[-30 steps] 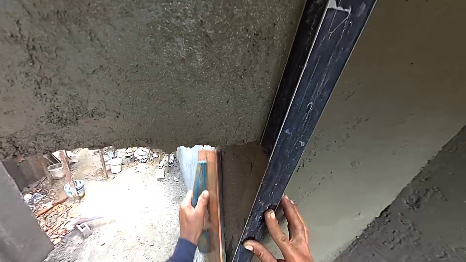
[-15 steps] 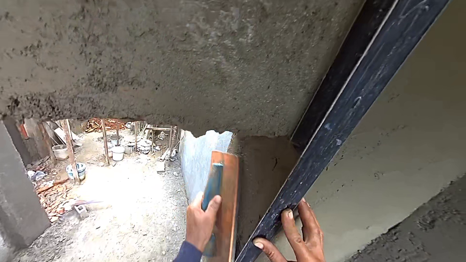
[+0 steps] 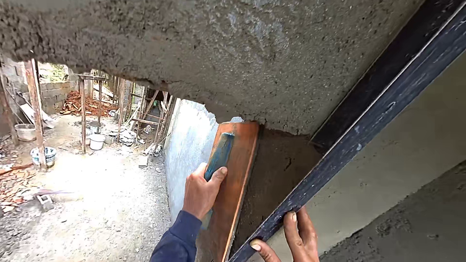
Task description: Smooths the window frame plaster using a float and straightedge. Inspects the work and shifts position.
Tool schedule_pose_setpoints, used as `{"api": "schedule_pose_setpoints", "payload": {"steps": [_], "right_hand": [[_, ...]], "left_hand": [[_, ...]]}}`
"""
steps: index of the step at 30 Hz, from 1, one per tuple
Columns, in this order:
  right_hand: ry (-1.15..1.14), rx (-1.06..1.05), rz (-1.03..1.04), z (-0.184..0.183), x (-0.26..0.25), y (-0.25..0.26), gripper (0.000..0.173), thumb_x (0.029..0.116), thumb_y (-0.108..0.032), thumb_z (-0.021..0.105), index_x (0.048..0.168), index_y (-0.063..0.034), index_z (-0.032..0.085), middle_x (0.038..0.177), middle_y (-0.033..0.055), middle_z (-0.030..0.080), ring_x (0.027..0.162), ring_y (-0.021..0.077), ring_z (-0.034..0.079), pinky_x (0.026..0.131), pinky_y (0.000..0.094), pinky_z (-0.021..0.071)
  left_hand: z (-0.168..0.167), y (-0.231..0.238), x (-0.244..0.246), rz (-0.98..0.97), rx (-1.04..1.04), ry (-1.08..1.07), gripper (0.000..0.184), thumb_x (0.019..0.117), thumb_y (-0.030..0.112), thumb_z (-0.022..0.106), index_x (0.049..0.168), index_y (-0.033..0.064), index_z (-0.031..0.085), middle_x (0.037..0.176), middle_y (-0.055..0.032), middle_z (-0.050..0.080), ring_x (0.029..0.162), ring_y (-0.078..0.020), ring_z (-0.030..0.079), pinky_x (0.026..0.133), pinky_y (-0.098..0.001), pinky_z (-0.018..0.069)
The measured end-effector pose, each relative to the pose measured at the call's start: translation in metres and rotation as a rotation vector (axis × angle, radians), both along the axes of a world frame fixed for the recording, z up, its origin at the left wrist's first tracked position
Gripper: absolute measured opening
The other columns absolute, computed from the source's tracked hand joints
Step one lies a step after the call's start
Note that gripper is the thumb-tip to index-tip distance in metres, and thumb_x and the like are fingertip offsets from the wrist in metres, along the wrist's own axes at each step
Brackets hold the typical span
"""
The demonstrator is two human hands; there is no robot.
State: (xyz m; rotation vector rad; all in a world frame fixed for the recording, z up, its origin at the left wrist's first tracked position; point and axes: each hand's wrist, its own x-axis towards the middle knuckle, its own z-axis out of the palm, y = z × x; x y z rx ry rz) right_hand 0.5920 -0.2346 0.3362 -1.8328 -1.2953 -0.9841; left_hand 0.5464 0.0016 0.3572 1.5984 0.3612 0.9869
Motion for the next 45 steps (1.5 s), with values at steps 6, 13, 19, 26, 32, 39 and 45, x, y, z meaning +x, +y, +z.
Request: {"api": "schedule_pose_setpoints", "payload": {"steps": [6,13,19,26,32,39,45], "right_hand": [[-0.006,-0.012,-0.006,0.001,0.001,0.002,0.083,0.0887,-0.056,0.074,0.158,-0.0503,0.029,0.171,0.0058,0.020,0.158,0.0261,0.020,0.128,0.0519,0.0201],[0.011,-0.003,-0.002,0.000,-0.001,0.000,0.084,0.0875,-0.056,0.075,0.158,-0.0470,0.032,0.170,0.0086,0.023,0.157,0.0292,0.021,0.127,0.0553,0.0205],[0.003,-0.004,-0.017,0.000,-0.001,0.001,0.081,0.0890,-0.059,0.072,0.157,-0.0505,0.030,0.171,0.0053,0.022,0.157,0.0273,0.020,0.128,0.0548,0.0197],[0.004,0.026,-0.017,-0.002,-0.005,0.002,0.080,0.0881,-0.057,0.074,0.157,-0.0463,0.036,0.170,0.0075,0.025,0.156,0.0303,0.024,0.127,0.0537,0.0243],[0.001,0.028,-0.009,0.000,-0.008,0.001,0.079,0.0886,-0.053,0.076,0.158,-0.0433,0.038,0.170,0.0086,0.026,0.155,0.0306,0.027,0.126,0.0529,0.0272],[0.009,0.026,-0.001,0.001,-0.010,0.002,0.079,0.0888,-0.053,0.076,0.157,-0.0447,0.038,0.170,0.0063,0.024,0.156,0.0267,0.025,0.127,0.0489,0.0257],[0.023,0.029,0.001,0.001,-0.014,0.000,0.080,0.0884,-0.050,0.078,0.158,-0.0425,0.038,0.170,0.0069,0.024,0.155,0.0292,0.027,0.126,0.0502,0.0277]], "left_hand": [[-0.044,-0.024,-0.023,0.038,0.246,-0.208,0.051,0.0940,0.060,0.064,0.097,0.0090,0.070,0.072,0.0027,0.067,0.063,-0.0073,0.067,0.057,-0.0305,0.0585],[-0.039,0.007,0.003,-0.003,0.119,-0.160,0.045,0.0903,0.061,0.068,0.092,0.0160,0.069,0.065,0.0048,0.062,0.054,-0.0084,0.060,0.051,-0.0303,0.0531],[-0.011,-0.022,-0.021,-0.030,0.323,-0.355,0.045,0.0956,0.055,0.066,0.099,0.0104,0.069,0.073,0.0059,0.067,0.063,-0.0037,0.066,0.056,-0.0257,0.0580],[-0.017,0.008,0.003,0.058,0.123,-0.039,0.043,0.0949,0.058,0.065,0.101,0.0149,0.069,0.071,-0.0006,0.065,0.057,-0.0137,0.063,0.053,-0.0373,0.0547],[-0.165,-0.012,-0.020,0.045,-0.024,0.157,0.055,0.0917,0.061,0.061,0.102,0.0082,0.072,0.078,-0.0042,0.070,0.073,-0.0173,0.070,0.070,-0.0432,0.0598],[-0.098,-0.019,-0.025,0.047,0.168,-0.074,0.047,0.0916,0.054,0.068,0.093,0.0072,0.069,0.068,-0.0025,0.065,0.061,-0.0141,0.066,0.057,-0.0378,0.0569],[-0.104,0.020,0.010,0.041,0.067,0.050,0.048,0.0962,0.055,0.064,0.105,0.0084,0.069,0.082,-0.0080,0.070,0.076,-0.0216,0.071,0.072,-0.0497,0.0596]]}}
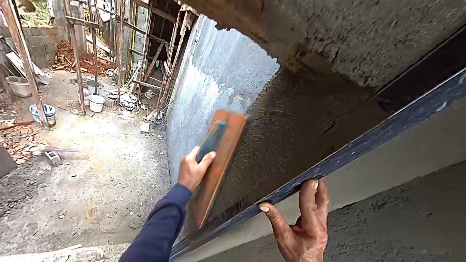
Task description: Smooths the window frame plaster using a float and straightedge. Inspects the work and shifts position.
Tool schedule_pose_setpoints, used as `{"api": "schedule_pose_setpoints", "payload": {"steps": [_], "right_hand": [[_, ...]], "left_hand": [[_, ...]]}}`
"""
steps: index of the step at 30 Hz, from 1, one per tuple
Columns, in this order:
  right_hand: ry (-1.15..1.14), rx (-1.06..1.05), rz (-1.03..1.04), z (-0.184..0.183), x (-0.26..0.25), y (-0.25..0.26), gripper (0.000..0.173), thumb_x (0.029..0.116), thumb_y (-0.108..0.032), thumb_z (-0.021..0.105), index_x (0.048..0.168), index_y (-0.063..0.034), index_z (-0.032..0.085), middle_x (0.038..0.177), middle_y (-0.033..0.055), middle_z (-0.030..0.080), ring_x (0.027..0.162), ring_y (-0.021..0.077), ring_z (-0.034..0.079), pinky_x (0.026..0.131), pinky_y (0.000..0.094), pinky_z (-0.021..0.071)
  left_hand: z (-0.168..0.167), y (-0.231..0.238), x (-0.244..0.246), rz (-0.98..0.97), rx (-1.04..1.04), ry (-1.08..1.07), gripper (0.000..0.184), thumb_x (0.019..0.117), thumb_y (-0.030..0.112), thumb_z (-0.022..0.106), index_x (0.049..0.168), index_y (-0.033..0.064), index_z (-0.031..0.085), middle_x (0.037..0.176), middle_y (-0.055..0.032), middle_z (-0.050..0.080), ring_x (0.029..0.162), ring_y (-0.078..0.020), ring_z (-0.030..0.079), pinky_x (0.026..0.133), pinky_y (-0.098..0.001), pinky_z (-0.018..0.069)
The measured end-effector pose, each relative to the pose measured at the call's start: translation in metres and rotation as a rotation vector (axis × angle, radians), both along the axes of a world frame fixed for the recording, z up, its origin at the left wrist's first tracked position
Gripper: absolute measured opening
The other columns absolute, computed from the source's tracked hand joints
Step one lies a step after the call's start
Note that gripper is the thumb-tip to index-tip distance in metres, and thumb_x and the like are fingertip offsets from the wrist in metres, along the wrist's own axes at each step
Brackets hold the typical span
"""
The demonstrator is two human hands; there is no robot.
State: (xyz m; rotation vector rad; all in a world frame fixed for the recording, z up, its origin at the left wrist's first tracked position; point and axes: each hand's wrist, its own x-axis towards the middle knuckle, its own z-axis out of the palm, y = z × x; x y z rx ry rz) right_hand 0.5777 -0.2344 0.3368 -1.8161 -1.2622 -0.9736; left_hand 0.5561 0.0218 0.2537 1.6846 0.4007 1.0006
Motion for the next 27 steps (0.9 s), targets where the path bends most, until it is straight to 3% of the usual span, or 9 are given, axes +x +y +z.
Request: {"api": "schedule_pose_setpoints", "payload": {"steps": [3,5,7,11,13,18,20,22,27], "right_hand": [[0.007,-0.006,-0.002,-0.001,-0.001,-0.001,0.081,0.0883,-0.050,0.078,0.158,-0.0413,0.037,0.170,0.0084,0.024,0.156,0.0293,0.025,0.126,0.0504,0.0271],[-0.004,-0.002,0.003,-0.002,0.000,-0.001,0.081,0.0882,-0.049,0.078,0.158,-0.0404,0.039,0.170,0.0078,0.025,0.156,0.0289,0.025,0.127,0.0498,0.0267],[-0.008,-0.007,0.008,-0.001,0.001,-0.001,0.080,0.0888,-0.049,0.078,0.158,-0.0415,0.038,0.170,0.0062,0.025,0.156,0.0281,0.025,0.127,0.0496,0.0258],[-0.014,-0.011,0.004,0.001,0.002,0.002,0.080,0.0892,-0.049,0.077,0.158,-0.0417,0.037,0.170,0.0052,0.025,0.156,0.0271,0.026,0.127,0.0493,0.0251],[-0.001,-0.004,-0.012,-0.001,0.000,0.001,0.081,0.0882,-0.048,0.078,0.159,-0.0379,0.039,0.169,0.0091,0.026,0.156,0.0302,0.025,0.127,0.0511,0.0258],[-0.007,-0.024,-0.014,0.000,0.001,0.000,0.082,0.0889,-0.048,0.078,0.159,-0.0342,0.039,0.169,0.0134,0.025,0.156,0.0324,0.024,0.126,0.0518,0.0259],[-0.004,-0.020,-0.005,0.001,0.001,0.000,0.083,0.0891,-0.047,0.078,0.160,-0.0331,0.037,0.169,0.0131,0.024,0.156,0.0302,0.025,0.127,0.0496,0.0253],[-0.002,-0.020,-0.001,0.001,0.001,0.002,0.084,0.0896,-0.046,0.078,0.161,-0.0318,0.036,0.170,0.0110,0.024,0.155,0.0261,0.026,0.127,0.0457,0.0255],[-0.015,-0.027,-0.011,-0.001,0.001,0.001,0.084,0.0898,-0.047,0.077,0.161,-0.0344,0.035,0.170,0.0082,0.023,0.156,0.0250,0.025,0.128,0.0447,0.0241]], "left_hand": [[-0.118,-0.032,-0.036,-0.020,-0.133,0.162,0.054,0.0933,0.059,0.061,0.107,0.0075,0.070,0.084,-0.0070,0.071,0.080,-0.0204,0.071,0.075,-0.0479,0.0598],[-0.150,-0.062,-0.062,-0.019,-0.141,0.115,0.059,0.0907,0.062,0.062,0.101,0.0048,0.072,0.080,-0.0051,0.071,0.075,-0.0154,0.070,0.071,-0.0412,0.0602],[-0.127,-0.077,-0.071,-0.013,-0.021,-0.081,0.059,0.0921,0.063,0.064,0.094,0.0040,0.071,0.074,-0.0031,0.071,0.068,-0.0092,0.069,0.064,-0.0326,0.0605],[-0.014,-0.044,-0.041,0.004,0.226,-0.239,0.048,0.0922,0.051,0.070,0.091,0.0037,0.068,0.064,-0.0036,0.063,0.056,-0.0119,0.063,0.051,-0.0330,0.0545],[-0.006,-0.016,-0.020,-0.027,0.141,-0.136,0.044,0.0925,0.047,0.071,0.099,0.0039,0.069,0.073,-0.0071,0.068,0.066,-0.0177,0.068,0.062,-0.0421,0.0585],[-0.165,-0.019,-0.049,-0.218,-0.154,0.298,0.057,0.0942,0.058,0.061,0.117,0.0059,0.067,0.092,-0.0115,0.072,0.082,-0.0238,0.072,0.079,-0.0497,0.0598],[-0.199,-0.033,-0.067,-0.317,-0.223,0.337,0.060,0.0924,0.059,0.062,0.119,0.0051,0.066,0.098,-0.0104,0.073,0.087,-0.0209,0.072,0.084,-0.0456,0.0598],[-0.167,-0.032,-0.067,-0.320,-0.175,0.289,0.056,0.0931,0.056,0.063,0.117,0.0051,0.068,0.097,-0.0098,0.072,0.089,-0.0199,0.071,0.085,-0.0455,0.0589],[-0.016,0.001,-0.026,-0.251,0.104,-0.037,0.039,0.0955,0.044,0.068,0.108,0.0065,0.067,0.083,-0.0066,0.070,0.076,-0.0174,0.069,0.071,-0.0436,0.0593]]}}
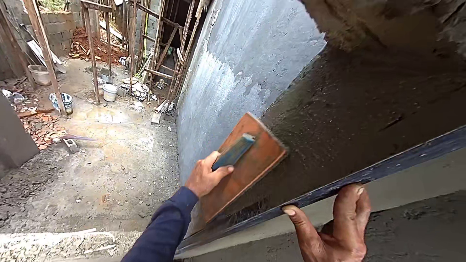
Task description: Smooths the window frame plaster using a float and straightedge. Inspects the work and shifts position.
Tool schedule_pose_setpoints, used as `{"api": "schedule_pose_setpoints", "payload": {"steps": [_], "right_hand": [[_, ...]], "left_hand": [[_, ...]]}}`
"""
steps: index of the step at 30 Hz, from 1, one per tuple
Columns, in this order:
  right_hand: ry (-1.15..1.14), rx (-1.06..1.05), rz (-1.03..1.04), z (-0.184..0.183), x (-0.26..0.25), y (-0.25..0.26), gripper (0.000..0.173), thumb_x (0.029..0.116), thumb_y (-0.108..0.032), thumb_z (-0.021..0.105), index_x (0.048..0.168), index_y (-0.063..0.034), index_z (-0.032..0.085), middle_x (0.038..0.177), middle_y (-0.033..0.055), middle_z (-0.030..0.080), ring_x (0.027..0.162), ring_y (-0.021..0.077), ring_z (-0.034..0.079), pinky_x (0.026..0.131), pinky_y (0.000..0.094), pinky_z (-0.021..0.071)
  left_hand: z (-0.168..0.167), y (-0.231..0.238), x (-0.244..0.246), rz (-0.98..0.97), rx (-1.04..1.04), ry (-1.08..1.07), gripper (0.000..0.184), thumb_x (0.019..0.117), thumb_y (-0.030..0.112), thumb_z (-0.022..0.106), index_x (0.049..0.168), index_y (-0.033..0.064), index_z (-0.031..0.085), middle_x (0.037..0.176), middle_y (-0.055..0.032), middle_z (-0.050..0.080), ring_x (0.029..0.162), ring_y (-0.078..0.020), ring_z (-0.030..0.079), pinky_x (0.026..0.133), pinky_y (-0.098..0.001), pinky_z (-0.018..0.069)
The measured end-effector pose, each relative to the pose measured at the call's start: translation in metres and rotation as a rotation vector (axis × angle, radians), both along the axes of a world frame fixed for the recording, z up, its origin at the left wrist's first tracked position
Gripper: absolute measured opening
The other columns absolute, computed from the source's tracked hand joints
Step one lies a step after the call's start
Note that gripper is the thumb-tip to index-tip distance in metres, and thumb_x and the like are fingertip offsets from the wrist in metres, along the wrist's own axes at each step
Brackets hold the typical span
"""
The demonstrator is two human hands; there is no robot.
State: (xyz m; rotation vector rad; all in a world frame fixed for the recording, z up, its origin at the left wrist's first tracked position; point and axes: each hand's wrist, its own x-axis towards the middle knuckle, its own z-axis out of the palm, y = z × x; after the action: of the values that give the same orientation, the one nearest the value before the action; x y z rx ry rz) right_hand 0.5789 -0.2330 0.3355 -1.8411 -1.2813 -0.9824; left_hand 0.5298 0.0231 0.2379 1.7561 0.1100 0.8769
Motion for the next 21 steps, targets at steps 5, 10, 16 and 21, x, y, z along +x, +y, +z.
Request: {"api": "schedule_pose_setpoints", "payload": {"steps": [5,10,16,21], "right_hand": [[-0.003,-0.024,-0.008,0.000,0.006,-0.001,0.081,0.0896,-0.055,0.074,0.159,-0.0459,0.032,0.171,0.0004,0.021,0.158,0.0217,0.019,0.128,0.0471,0.0199],[0.009,-0.017,-0.014,-0.002,0.010,0.002,0.079,0.0910,-0.057,0.070,0.158,-0.0464,0.031,0.171,0.0013,0.022,0.158,0.0223,0.018,0.128,0.0502,0.0187],[-0.016,0.006,-0.047,-0.001,0.008,0.006,0.079,0.0896,-0.060,0.070,0.158,-0.0439,0.034,0.169,0.0073,0.027,0.157,0.0276,0.020,0.127,0.0550,0.0204],[-0.027,0.018,-0.068,-0.003,0.007,0.006,0.076,0.0917,-0.063,0.066,0.158,-0.0473,0.031,0.169,0.0081,0.027,0.157,0.0287,0.021,0.126,0.0579,0.0211]], "left_hand": [[-0.046,-0.025,-0.027,-0.032,-0.016,0.012,0.045,0.0938,0.044,0.069,0.114,0.0042,0.068,0.090,-0.0072,0.073,0.082,-0.0158,0.072,0.076,-0.0413,0.0610],[0.026,-0.034,-0.023,0.036,0.126,-0.260,0.050,0.0975,0.051,0.065,0.112,0.0032,0.069,0.087,-0.0039,0.074,0.079,-0.0082,0.072,0.072,-0.0313,0.0627],[0.109,0.002,0.018,0.091,-0.008,-0.089,0.041,0.0958,0.051,0.066,0.106,0.0113,0.068,0.072,-0.0002,0.067,0.058,-0.0124,0.064,0.056,-0.0343,0.0565],[0.061,-0.012,0.003,0.093,-0.101,-0.042,0.051,0.0940,0.053,0.065,0.109,0.0048,0.067,0.074,-0.0015,0.068,0.057,-0.0134,0.065,0.054,-0.0352,0.0580]]}}
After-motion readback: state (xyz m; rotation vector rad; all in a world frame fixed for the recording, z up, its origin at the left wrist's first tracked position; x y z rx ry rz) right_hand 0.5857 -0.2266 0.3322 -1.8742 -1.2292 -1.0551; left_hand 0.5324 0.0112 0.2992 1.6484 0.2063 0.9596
